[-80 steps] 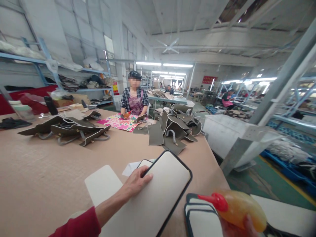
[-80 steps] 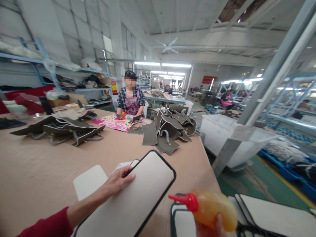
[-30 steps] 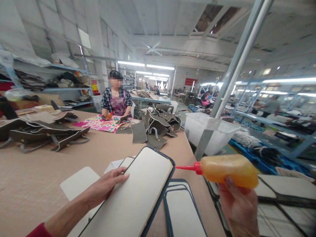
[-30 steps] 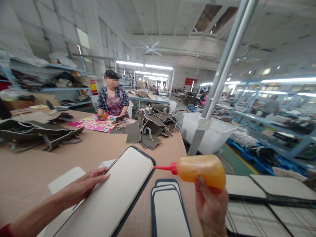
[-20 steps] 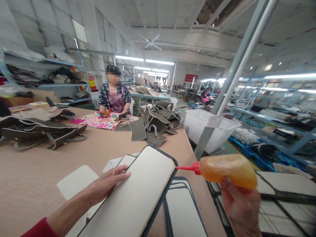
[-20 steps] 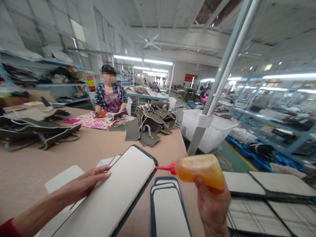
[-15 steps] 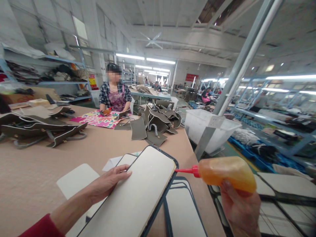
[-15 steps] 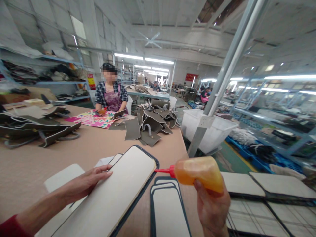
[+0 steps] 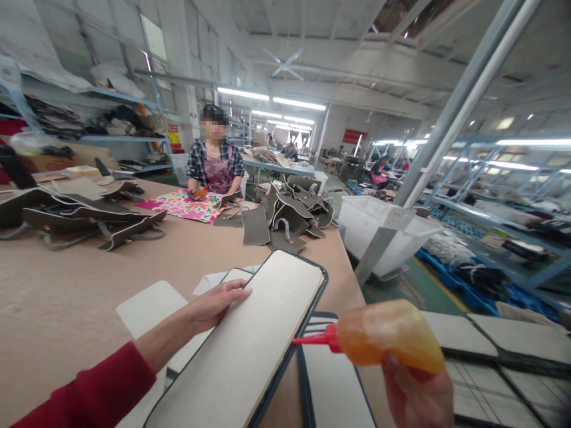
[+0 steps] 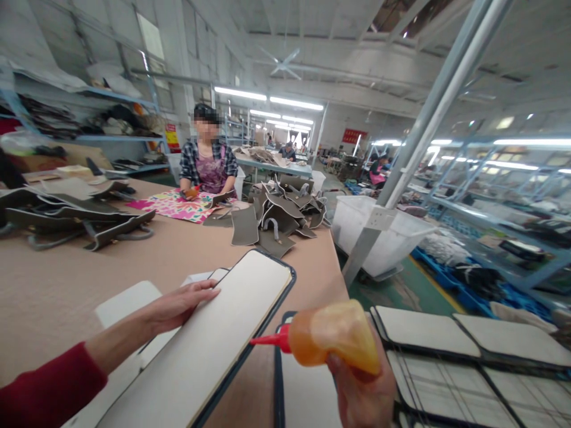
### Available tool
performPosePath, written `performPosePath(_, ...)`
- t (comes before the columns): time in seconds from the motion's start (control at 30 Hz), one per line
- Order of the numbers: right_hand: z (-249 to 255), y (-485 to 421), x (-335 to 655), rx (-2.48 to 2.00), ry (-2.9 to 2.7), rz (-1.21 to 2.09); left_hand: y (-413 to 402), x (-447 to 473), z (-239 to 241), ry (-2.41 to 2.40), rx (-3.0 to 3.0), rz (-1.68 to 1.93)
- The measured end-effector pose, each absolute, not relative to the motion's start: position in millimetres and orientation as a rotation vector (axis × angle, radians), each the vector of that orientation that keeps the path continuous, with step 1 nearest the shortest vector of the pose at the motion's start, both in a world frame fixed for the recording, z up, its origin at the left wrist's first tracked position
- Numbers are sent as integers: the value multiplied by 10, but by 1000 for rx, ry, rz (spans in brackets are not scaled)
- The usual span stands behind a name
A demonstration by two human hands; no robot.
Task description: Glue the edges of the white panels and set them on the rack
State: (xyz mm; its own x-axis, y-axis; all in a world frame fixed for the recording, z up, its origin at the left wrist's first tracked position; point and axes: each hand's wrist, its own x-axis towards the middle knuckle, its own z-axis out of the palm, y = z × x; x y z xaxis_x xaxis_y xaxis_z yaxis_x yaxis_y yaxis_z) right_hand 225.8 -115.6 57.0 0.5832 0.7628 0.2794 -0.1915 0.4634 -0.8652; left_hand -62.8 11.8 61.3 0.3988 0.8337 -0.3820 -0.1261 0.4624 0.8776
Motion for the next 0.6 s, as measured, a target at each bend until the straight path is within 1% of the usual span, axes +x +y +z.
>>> performPosePath(0.1, 475, -1310, 2149, -935, -833, 817, 227, -571, 597, 956, 854, 786)
performPosePath(0.17, 498, -1368, 2098, -941, -839, 853, 308, -524, 583, 967, 831, 840)
performPosePath(0.3, 740, -1278, 2099, -902, -680, 641, 434, -439, 555, 1011, 795, 875)
performPosePath(0.4, 892, -1117, 2165, -826, -676, 512, 482, -391, 550, 1008, 779, 888)
performPosePath(0.6, 818, -982, 2227, -861, -664, 509, 528, -348, 545, 1012, 761, 911)
